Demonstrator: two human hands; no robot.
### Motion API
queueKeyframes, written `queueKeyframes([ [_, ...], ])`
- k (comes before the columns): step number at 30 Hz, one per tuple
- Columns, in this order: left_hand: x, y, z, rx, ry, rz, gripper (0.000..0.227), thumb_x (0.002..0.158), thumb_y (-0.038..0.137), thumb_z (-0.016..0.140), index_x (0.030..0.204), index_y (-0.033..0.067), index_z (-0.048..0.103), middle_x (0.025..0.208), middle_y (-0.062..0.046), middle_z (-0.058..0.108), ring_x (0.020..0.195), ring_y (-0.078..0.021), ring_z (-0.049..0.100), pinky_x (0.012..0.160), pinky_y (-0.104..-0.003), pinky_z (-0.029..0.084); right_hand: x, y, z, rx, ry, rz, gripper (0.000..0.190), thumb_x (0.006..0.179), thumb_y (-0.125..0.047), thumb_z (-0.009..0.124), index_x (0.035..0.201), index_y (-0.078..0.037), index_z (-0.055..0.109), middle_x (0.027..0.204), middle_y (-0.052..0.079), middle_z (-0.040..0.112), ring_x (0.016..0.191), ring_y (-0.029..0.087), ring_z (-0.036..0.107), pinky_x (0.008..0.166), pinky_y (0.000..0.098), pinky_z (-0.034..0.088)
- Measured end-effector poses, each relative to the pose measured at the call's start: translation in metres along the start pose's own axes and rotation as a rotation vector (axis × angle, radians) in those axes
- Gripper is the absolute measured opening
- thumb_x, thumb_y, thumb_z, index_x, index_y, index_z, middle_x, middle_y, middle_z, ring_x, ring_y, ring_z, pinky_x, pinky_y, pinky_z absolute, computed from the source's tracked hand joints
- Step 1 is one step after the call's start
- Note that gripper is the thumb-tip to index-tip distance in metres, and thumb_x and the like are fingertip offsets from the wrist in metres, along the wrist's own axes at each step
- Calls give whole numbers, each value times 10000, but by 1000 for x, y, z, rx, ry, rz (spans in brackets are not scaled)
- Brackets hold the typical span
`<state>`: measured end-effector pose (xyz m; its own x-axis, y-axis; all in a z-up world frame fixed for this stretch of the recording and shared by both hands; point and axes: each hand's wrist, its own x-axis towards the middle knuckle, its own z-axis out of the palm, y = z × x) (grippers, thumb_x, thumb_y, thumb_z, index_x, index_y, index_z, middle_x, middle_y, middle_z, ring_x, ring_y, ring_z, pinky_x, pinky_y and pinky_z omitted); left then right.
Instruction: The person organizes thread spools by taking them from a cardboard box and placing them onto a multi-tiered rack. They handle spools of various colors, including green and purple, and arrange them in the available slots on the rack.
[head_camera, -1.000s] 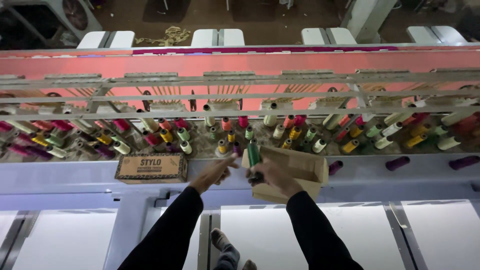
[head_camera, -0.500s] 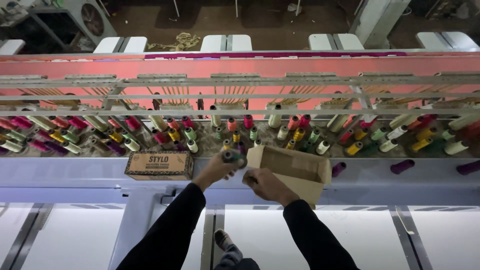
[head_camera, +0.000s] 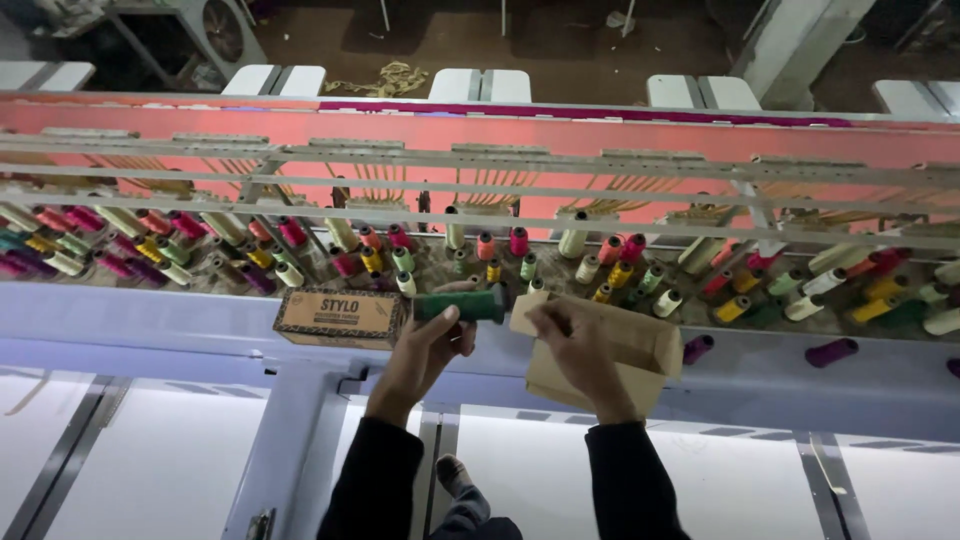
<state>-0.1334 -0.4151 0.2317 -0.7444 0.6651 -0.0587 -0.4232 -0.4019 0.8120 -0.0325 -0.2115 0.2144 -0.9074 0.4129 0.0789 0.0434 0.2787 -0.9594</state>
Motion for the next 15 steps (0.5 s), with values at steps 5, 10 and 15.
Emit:
queueKeyframes([
  [5, -3, -19, -10, 42, -38, 163, 333, 1063, 142, 529, 1327, -57, 570, 765, -134, 572, 656, -194, 579, 665, -349, 492, -12, -35, 8, 291, 174, -57, 189, 1035, -149, 655, 1019, 2, 768, 599, 83, 566, 463, 115, 460, 456, 283, 431],
  [10, -17, 10, 13, 55, -38, 165, 324, 1069, 182, 520, 1278, -59, 579, 727, -153, 572, 636, -221, 567, 678, -376, 518, -25, -74, 22, 345, 50, -134, 430, 978, -142, 692, 1369, 12, 601, 1150, 205, 631, 803, 194, 653, 687, 355, 618],
  [15, -23, 18, 21, 16, -52, 158, 308, 1049, 180, 562, 1244, -57, 592, 738, -180, 611, 645, -243, 604, 702, -398, 545, -29, -77, 16, 456, -119, -125, 531, 950, -65, 703, 1446, 18, 533, 1336, 238, 602, 990, 258, 699, 808, 413, 666],
])
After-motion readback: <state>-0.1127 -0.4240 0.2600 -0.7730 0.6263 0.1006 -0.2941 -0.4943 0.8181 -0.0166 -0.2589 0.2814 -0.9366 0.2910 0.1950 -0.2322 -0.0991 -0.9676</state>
